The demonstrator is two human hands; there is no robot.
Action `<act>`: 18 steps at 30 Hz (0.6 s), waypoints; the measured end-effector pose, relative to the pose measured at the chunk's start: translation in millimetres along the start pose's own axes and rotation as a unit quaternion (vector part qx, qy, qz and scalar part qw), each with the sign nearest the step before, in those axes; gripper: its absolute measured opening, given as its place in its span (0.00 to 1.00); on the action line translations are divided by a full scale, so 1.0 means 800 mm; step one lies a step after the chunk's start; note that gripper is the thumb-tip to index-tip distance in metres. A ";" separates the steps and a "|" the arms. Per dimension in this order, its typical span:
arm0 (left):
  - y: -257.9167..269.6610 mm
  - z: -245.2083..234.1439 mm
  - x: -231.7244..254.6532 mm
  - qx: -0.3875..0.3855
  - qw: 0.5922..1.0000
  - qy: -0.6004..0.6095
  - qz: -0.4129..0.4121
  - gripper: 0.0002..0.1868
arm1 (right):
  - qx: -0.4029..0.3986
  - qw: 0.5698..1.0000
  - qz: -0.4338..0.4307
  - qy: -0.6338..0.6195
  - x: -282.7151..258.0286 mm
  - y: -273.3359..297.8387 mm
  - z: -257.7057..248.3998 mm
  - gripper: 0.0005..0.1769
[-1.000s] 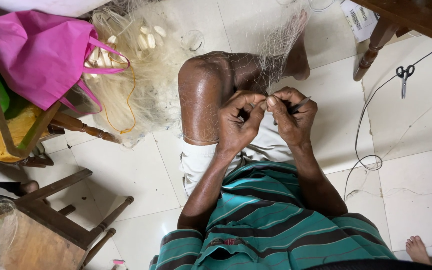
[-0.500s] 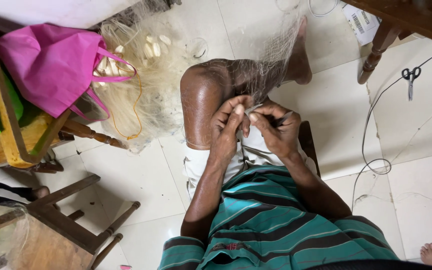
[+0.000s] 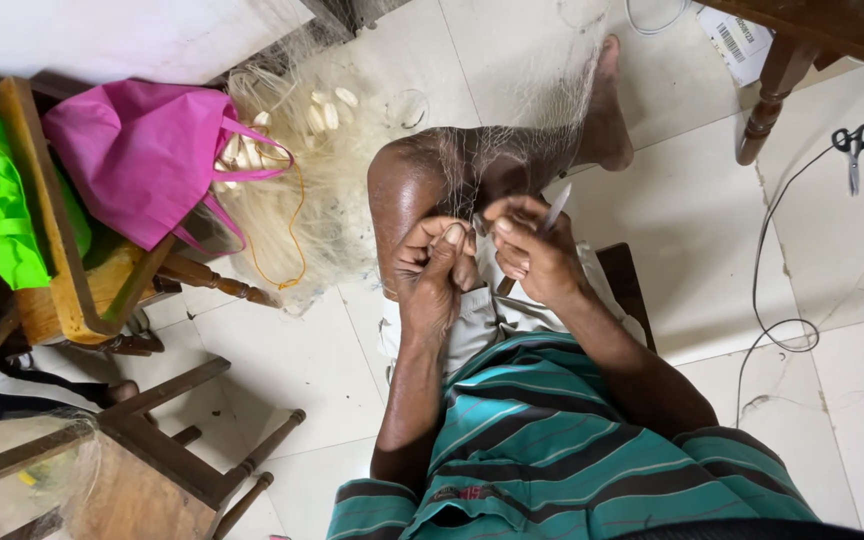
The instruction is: Repairing a fine-mesh fishing net using a netting needle
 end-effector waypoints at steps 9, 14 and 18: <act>0.009 0.002 0.014 -0.083 0.988 0.112 -0.073 0.07 | -0.120 0.976 0.108 -0.144 0.001 -0.025 0.041 0.35; -0.002 -0.002 0.007 -0.040 0.999 0.026 -0.005 0.06 | -0.026 0.998 -0.028 -0.059 -0.025 -0.019 0.034 0.09; -0.017 -0.001 0.010 -0.008 0.989 -0.118 0.089 0.04 | 0.035 0.987 -0.151 0.051 -0.054 -0.007 0.019 0.06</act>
Point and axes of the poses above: each hand's wrist, its own y-axis away from the middle knuckle, its own z-axis out of the palm, x = y × z, the point moved 2 cm from there along -y, towards the middle knuckle, and after that the axes turned 8 degrees about -y, right-handed, at the moved point
